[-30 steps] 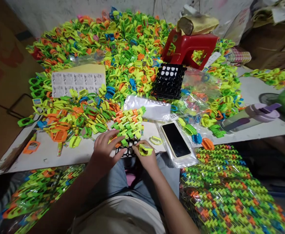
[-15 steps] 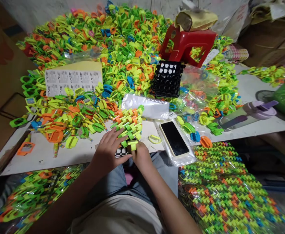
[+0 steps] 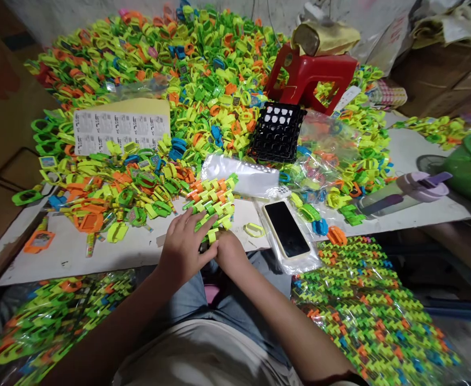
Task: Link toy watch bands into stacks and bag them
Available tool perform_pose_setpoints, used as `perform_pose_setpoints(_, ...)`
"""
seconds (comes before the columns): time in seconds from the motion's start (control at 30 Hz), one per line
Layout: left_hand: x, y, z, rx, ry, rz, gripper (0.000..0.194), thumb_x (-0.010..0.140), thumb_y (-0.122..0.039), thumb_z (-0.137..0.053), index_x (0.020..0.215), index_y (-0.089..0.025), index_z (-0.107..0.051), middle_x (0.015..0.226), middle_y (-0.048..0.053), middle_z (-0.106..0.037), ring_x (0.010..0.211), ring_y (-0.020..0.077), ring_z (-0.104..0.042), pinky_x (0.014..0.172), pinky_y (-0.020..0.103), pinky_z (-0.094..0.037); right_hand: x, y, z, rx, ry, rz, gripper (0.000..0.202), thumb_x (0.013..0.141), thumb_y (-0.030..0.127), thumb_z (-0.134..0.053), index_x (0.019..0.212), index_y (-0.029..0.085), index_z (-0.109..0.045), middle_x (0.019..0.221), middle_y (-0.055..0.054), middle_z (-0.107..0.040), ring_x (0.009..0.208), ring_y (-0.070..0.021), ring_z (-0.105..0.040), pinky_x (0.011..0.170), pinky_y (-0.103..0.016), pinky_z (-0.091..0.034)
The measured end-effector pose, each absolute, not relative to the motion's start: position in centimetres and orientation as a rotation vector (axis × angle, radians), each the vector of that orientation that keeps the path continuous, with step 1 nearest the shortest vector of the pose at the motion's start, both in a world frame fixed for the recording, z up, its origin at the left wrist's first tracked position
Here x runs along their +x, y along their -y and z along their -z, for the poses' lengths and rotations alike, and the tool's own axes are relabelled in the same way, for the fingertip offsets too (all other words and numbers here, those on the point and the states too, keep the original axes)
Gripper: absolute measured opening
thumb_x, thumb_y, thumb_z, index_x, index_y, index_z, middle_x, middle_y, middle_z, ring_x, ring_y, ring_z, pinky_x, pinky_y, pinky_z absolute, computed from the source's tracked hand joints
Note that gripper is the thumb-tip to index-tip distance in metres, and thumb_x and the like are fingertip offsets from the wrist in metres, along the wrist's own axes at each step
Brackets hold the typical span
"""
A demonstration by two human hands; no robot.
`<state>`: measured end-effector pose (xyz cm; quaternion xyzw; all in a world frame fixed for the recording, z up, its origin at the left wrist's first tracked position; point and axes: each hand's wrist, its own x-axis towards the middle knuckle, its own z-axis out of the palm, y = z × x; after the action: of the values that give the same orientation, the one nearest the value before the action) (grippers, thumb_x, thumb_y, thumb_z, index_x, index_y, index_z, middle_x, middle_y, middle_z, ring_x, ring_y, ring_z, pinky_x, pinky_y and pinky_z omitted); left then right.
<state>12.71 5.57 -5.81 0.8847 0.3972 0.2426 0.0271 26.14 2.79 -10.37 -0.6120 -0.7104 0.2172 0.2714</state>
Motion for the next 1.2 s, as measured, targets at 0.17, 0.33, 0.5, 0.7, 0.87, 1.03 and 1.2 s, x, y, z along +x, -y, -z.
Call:
perform_pose_setpoints(0.17,12.4,-6.0,5.3,2.665,-1.219,-0.735,0.047,0.077,-0.029,-0.062,0.124,-0.03,-0.059,0.121,0.006,-0.061,0.119,0.0319,-0.045,0.101,0.048,-0.036,25.9,-2.6,11.3,-1.842,1.926,-0.465,0.019,0.076,0.007,-0.045,0.078,0.014,-0.062,0.08,-0.012,-0.068,0.076,-0.021,-0.059,0.071,-0.029,-0.045)
perform_pose_setpoints(0.33,12.3,-6.1,5.2,2.64,-1.186,-0.749,0.049,0.075,-0.024,-0.061,0.124,-0.028,-0.06,0.122,0.004,-0.06,0.12,0.0306,-0.043,0.104,0.047,-0.034,25.8,-2.8,11.1,-1.842,2.018,-0.411,0.017,0.077,0.007,-0.045,0.077,0.014,-0.06,0.078,-0.011,-0.066,0.074,-0.02,-0.057,0.07,-0.028,-0.042)
perform_pose_setpoints(0.5,12.5,-6.2,5.1,2.603,-1.207,-0.743,0.046,0.076,-0.022,-0.059,0.121,-0.029,-0.061,0.123,0.004,-0.06,0.12,0.0301,-0.043,0.103,0.048,-0.035,26.3,-3.4,10.0,-1.851,2.107,-0.483,0.016,0.077,0.007,-0.048,0.078,0.014,-0.063,0.077,-0.011,-0.068,0.068,-0.0187,-0.059,0.063,-0.027,-0.038)
perform_pose_setpoints(0.7,12.8,-6.4,4.9,2.579,-1.229,-0.697,0.043,0.077,-0.024,-0.058,0.119,-0.028,-0.063,0.122,0.004,-0.061,0.119,0.0296,-0.043,0.102,0.047,-0.036,26.5,-3.4,9.8,-1.871,2.088,-0.493,0.018,0.079,0.006,-0.047,0.081,0.013,-0.064,0.079,-0.012,-0.069,0.071,-0.0197,-0.061,0.063,-0.026,-0.038)
perform_pose_setpoints(0.87,13.0,-6.4,4.1,2.573,-1.241,-0.531,0.045,0.077,-0.023,-0.054,0.121,-0.032,-0.061,0.124,0.004,-0.059,0.116,0.0269,-0.048,0.1,0.049,-0.034,26.3,-3.4,9.6,-1.919,2.125,-0.525,0.019,0.08,0.007,-0.048,0.085,0.013,-0.066,0.083,-0.013,-0.07,0.074,-0.0217,-0.063,0.065,-0.027,-0.039)
perform_pose_setpoints(1.03,12.8,-6.7,3.5,2.546,-1.204,-0.43,0.044,0.078,-0.023,-0.053,0.121,-0.033,-0.061,0.127,0.004,-0.056,0.12,0.0268,-0.045,0.101,0.049,-0.032,26.0,-3.6,9.4,-1.932,2.119,-0.547,0.018,0.077,0.005,-0.052,0.084,0.012,-0.067,0.08,-0.014,-0.07,0.072,-0.0229,-0.064,0.062,-0.028,-0.039)
perform_pose_setpoints(1.2,12.8,-6.8,3.5,2.557,-1.205,-0.442,0.04,0.08,-0.027,-0.056,0.12,-0.033,-0.061,0.124,0.005,-0.057,0.117,0.0263,-0.047,0.099,0.047,-0.033,26.1,-3.2,10.1,-1.93,2.057,-0.53,0.02,0.082,0.006,-0.047,0.089,0.013,-0.065,0.084,-0.013,-0.071,0.074,-0.0207,-0.064,0.063,-0.026,-0.04)
